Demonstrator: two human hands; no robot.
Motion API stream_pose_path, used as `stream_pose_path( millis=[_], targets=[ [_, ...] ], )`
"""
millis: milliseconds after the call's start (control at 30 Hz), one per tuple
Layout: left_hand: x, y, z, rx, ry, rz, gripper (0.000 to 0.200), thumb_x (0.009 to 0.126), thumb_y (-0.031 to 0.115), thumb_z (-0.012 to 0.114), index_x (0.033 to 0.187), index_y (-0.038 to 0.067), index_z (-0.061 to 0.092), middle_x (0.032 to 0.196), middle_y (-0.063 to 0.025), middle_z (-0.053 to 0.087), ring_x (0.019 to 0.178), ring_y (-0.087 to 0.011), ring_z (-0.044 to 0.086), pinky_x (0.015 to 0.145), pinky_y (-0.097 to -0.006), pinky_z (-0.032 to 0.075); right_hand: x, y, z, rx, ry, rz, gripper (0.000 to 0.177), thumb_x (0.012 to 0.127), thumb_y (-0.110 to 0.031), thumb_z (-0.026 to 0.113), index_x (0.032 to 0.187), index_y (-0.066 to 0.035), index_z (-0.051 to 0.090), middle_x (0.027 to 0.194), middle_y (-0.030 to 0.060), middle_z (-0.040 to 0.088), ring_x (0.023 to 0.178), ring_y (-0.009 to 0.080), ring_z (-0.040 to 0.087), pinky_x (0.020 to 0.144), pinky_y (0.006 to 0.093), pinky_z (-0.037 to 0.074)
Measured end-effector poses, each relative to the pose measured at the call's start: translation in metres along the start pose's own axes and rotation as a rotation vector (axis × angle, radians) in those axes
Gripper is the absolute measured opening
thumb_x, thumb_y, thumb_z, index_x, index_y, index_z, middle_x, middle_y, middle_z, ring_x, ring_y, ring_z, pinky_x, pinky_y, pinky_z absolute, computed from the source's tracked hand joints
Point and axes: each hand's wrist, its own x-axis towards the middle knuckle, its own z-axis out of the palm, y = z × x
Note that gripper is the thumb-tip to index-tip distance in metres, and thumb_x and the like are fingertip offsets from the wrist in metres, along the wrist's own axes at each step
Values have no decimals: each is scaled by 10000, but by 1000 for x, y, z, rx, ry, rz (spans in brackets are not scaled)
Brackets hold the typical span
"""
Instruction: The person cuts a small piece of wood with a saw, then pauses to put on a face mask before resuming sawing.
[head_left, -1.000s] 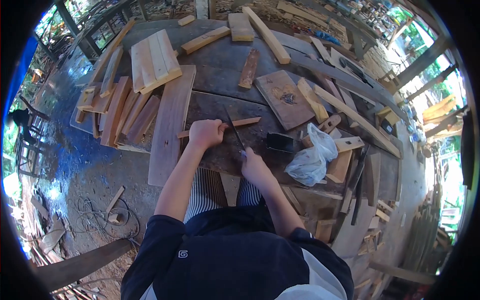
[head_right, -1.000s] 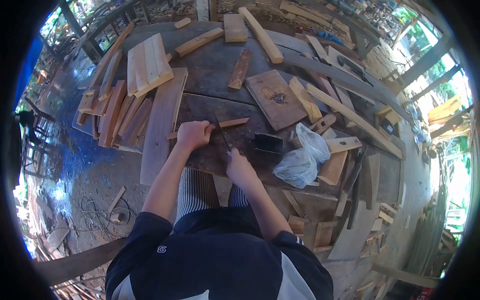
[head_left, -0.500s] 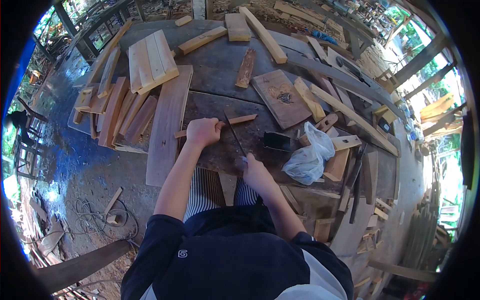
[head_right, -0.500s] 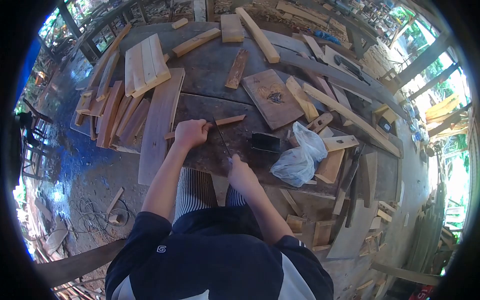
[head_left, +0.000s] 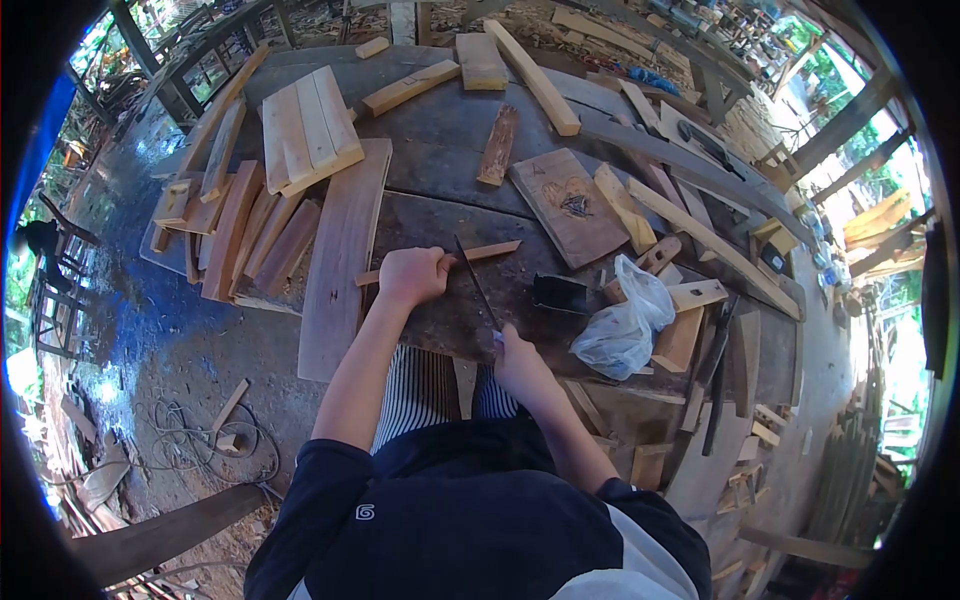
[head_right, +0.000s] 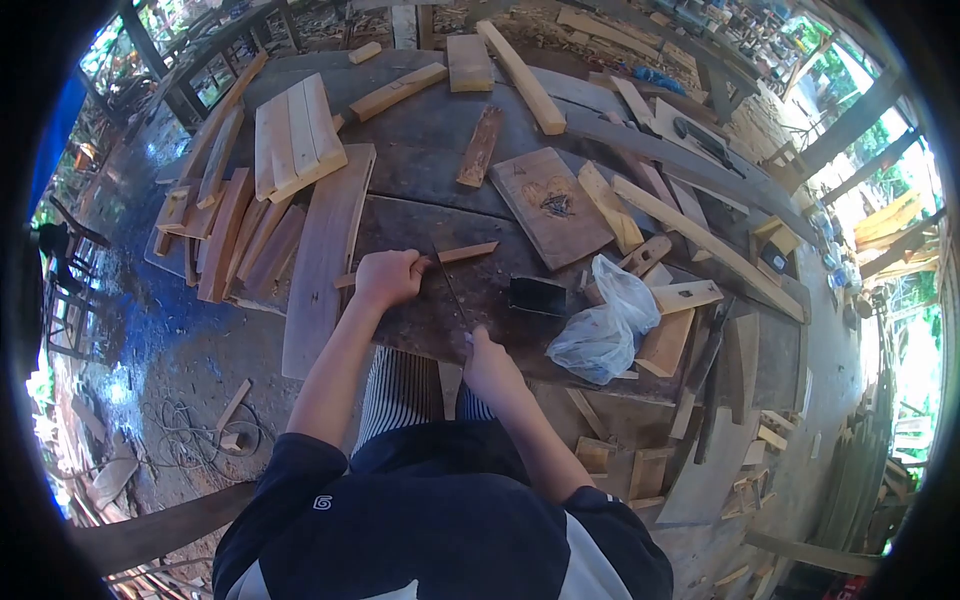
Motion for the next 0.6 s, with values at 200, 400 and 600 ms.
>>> stream_pose_path(
  millis=[200, 400, 600],
  targets=[
    [4, 0, 1, -4, -21, -8, 364, 948, 401, 500, 838, 108, 684, 804, -149, 706, 779, -341, 691, 706, -474, 538, 44, -16, -1, -11, 25, -3, 222, 1003, -194, 417, 1103, -5, 477, 988, 332, 648, 960, 492, 632, 821, 558, 500],
    [4, -2, 0, -35, -36, -19, 368, 950, 415, 496, 844, 111, 672, 809, -155, 701, 789, -355, 686, 707, -495, 532, 37, -12, 7, -17, 57, -35, 215, 1000, -191, 427, 1099, -7, 475, 970, 332, 646, 954, 497, 630, 813, 565, 496],
    [6, -5, 6, -51, -39, -13, 368, 949, 409, 494, 853, 106, 679, 816, -156, 705, 792, -352, 688, 709, -491, 536, 10, -4, 2, -21, 12, 6, 211, 994, -184, 425, 1098, -10, 481, 976, 334, 644, 960, 501, 625, 822, 568, 493]
  ],
)
